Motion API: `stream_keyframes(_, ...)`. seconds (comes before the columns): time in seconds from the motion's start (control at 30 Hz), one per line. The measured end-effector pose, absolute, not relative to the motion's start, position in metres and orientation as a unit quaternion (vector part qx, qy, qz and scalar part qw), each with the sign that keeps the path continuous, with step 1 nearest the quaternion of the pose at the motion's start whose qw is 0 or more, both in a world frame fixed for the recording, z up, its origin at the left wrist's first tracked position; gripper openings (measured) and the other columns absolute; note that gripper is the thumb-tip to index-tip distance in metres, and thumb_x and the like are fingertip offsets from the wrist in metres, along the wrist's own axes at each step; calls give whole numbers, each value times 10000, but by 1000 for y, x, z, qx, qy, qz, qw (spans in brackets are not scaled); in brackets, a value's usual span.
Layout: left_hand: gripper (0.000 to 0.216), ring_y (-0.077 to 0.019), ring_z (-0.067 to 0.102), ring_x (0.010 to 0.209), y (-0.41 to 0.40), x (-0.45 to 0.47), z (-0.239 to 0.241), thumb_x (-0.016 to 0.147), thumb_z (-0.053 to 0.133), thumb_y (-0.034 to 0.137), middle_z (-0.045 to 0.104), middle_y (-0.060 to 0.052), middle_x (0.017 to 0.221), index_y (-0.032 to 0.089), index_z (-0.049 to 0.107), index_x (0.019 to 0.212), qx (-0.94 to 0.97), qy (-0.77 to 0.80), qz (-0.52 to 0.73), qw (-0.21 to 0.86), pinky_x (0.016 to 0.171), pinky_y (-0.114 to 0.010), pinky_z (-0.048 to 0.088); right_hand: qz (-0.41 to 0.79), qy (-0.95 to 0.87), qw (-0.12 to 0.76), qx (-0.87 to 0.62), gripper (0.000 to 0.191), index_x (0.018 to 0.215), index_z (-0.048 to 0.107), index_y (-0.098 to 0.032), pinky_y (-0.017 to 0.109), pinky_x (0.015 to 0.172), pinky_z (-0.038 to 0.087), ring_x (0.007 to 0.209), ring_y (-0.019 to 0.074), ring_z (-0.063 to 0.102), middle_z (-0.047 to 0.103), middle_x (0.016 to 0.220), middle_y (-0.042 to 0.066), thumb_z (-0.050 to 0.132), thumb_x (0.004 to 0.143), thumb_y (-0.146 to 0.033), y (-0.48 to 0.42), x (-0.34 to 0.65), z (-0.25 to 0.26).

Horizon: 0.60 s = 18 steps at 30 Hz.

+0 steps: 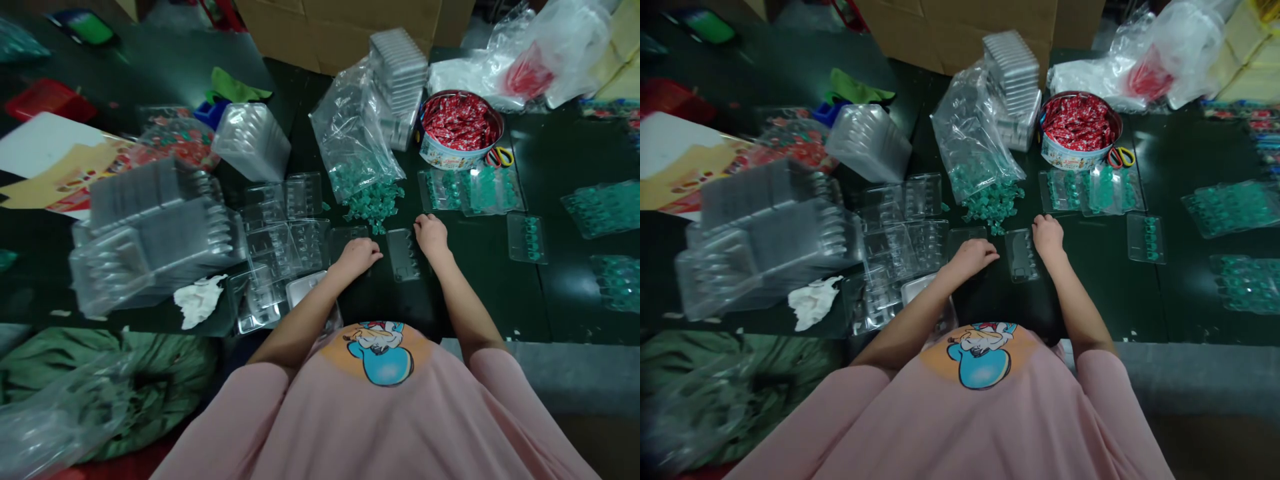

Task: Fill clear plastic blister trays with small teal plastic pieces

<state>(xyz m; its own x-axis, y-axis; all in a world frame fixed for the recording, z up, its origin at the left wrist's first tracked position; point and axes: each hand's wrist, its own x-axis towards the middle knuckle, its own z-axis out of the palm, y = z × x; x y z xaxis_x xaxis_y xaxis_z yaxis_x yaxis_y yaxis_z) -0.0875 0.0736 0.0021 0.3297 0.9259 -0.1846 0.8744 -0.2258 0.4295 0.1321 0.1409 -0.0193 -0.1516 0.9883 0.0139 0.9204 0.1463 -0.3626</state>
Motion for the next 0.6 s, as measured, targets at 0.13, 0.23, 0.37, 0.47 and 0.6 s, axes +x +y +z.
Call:
stream_keyframes(0.13, 314, -237, 622, 1009, 106, -78, -7, 880, 581, 192, 658, -112, 1087, 184, 676, 1178, 764, 614, 109, 166, 882, -314, 464, 194, -776, 187, -570, 169, 987, 664, -186, 307, 810, 445, 887, 213, 592, 638, 940, 91, 522, 894, -186, 148, 112, -17)
stream_keyframes(0.23, 291, -248, 610, 1011, 121, -75, -16, 849, 597, 149, 633, -119, 1067, 162, 691, 1124, 772, 607, 93, 166, 893, -326, 466, 237, -778, 210, -542, 160, 973, 666, -184, 295, 810, 454, 852, 191, 594, 637, 891, 62, 542, 874, -160, 151, 101, -19)
stream_keyframes(0.37, 198, -231, 613, 993, 122, -80, -19, 822, 614, 146, 640, -98, 1029, 175, 715, 990, 756, 608, 155, 187, 892, -330, 477, 273, -770, 262, -514, 162, 960, 670, -186, 294, 821, 468, 845, 179, 601, 644, 879, 51, 541, 866, -158, 146, 96, -23)
stream_keyframes(0.47, 180, -185, 639, 888, 118, -83, -15, 799, 634, 170, 678, -67, 976, 174, 716, 959, 682, 623, 281, 263, 868, -321, 500, 322, -743, 323, -490, 180, 994, 668, -187, 291, 840, 483, 866, 165, 621, 671, 945, 54, 539, 869, -179, 138, 94, -22)
stream_keyframes(0.6, 222, -169, 650, 804, 117, -79, -8, 752, 667, 230, 709, -51, 895, 151, 723, 952, 578, 596, 400, 388, 796, -306, 522, 365, -709, 378, -470, 193, 1024, 656, -190, 280, 818, 504, 861, 152, 637, 684, 982, 50, 521, 895, -235, 127, 90, -11)
